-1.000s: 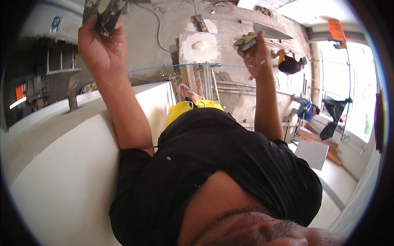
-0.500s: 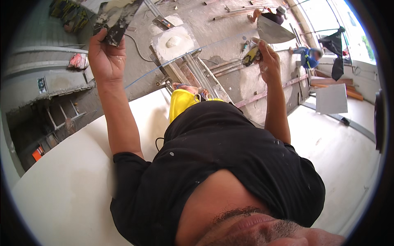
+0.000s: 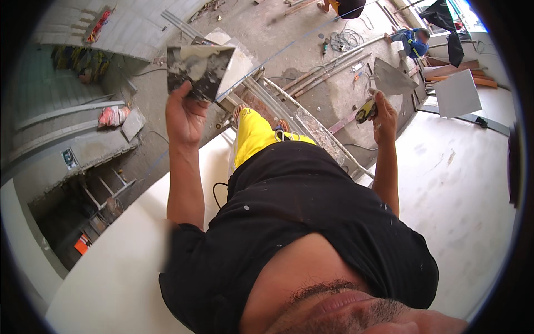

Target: The person applies plaster to a ceiling using a hawk and a trowel. They repeatedly scoop plaster from the hawk and spread it onto the ceiling surface, smoothing the compound to cover joints and imperfections.

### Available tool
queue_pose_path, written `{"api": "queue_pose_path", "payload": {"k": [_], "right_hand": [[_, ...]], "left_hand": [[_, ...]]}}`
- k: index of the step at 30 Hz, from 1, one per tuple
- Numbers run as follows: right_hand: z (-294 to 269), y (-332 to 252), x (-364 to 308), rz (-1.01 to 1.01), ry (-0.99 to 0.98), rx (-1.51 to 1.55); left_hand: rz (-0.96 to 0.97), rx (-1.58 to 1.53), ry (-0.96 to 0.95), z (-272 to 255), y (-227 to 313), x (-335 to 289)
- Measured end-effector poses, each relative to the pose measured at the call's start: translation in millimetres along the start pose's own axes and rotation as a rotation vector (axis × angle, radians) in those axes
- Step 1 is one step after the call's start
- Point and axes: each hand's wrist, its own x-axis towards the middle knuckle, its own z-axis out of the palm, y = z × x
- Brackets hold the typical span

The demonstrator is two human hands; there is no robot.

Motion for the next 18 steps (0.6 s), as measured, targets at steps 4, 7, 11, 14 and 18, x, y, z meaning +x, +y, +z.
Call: {"api": "queue_pose_path", "payload": {"k": [4,7,11,14,18], "right_hand": [[17,1,1,-0.007,0.020,0.089],[43,3,8,0.013,-0.037,0.195],[92,-14,26,-0.025,-0.087,0.349],[113,-21,18,-0.048,0.021,0.451],[142,-44,3,-0.178,0.209,0.460]], "left_hand": [[-0.144,0.042,0.057,2,-33,23],[-0.284,0.021,-0.051,39,-55,53],[-0.495,-0.050,-0.116,73,-88,106],[-0.682,0.002,-0.285,90,-106,129],[-0.909,0.082,-0.433,129,-112,149]]}}
